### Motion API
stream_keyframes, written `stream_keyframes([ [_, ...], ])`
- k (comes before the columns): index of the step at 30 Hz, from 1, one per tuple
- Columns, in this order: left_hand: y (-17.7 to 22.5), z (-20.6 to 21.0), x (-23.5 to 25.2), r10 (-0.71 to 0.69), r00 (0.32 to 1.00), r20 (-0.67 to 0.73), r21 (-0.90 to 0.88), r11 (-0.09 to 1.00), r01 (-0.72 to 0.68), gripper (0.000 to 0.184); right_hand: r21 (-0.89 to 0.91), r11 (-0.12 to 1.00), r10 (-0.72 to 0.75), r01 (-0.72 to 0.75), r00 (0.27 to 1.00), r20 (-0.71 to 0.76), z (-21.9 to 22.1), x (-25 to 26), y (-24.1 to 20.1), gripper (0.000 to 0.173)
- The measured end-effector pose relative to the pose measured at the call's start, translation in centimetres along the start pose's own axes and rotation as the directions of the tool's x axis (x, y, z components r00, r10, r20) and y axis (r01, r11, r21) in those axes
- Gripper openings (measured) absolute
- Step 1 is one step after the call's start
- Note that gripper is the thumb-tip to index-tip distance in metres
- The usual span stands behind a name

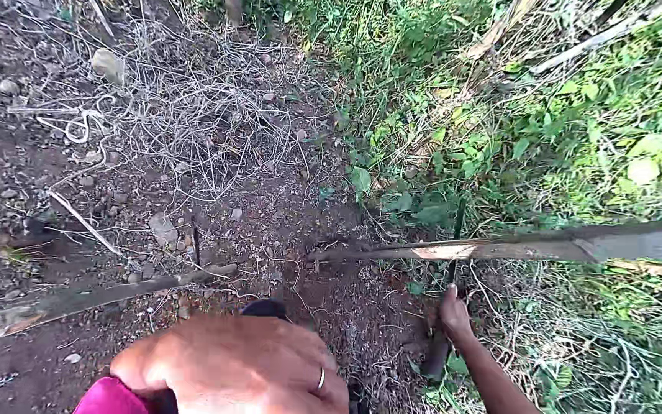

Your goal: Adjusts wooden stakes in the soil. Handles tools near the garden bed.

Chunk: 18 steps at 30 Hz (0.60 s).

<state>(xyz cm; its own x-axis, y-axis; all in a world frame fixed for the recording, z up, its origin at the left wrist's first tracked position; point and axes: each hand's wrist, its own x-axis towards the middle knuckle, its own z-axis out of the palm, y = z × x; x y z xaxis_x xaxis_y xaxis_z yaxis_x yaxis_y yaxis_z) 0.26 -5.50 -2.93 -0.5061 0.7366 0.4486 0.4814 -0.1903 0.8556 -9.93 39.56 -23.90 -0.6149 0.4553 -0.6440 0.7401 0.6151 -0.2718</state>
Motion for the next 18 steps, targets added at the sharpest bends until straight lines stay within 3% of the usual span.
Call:
stream_keyframes([
  [2,-0.6,-0.1,0.8,-0.001,1.000,0.016,-0.012,1.000,0.001,0.056,0.152,0.985,-0.094,0.085,0.994,0.049,2.8,-2.5,-1.2,0.077],
  [4,-1.0,-0.1,1.4,-0.004,0.999,0.033,-0.024,1.000,0.005,0.056,-0.054,0.948,-0.304,0.312,0.945,0.121,4.1,-3.9,-3.2,0.075],
  [7,-1.1,0.2,1.6,-0.012,1.000,0.017,-0.048,0.999,0.013,0.055,-0.436,0.678,-0.488,0.592,0.806,0.336,4.7,-4.3,-7.7,0.065],
  [9,-0.8,0.3,1.6,-0.017,1.000,0.004,-0.038,0.999,0.018,0.055,-0.598,0.487,-0.465,0.637,0.768,0.440,5.3,-3.3,-10.1,0.067],
  [11,-0.2,0.3,1.3,-0.028,1.000,-0.008,-0.010,1.000,0.028,0.057,-0.719,0.383,-0.348,0.580,0.811,0.470,5.5,-1.1,-11.4,0.072],
  [14,0.8,0.1,0.1,-0.058,0.998,-0.029,-0.002,0.998,0.058,0.056,-0.783,0.508,-0.173,0.358,0.933,0.314,3.7,2.5,-10.2,0.079],
  [18,1.0,-0.8,-1.7,-0.069,0.997,-0.034,-0.072,0.995,0.067,0.054,-0.612,0.767,-0.075,0.193,0.974,0.213,1.5,3.4,-7.4,0.080],
])
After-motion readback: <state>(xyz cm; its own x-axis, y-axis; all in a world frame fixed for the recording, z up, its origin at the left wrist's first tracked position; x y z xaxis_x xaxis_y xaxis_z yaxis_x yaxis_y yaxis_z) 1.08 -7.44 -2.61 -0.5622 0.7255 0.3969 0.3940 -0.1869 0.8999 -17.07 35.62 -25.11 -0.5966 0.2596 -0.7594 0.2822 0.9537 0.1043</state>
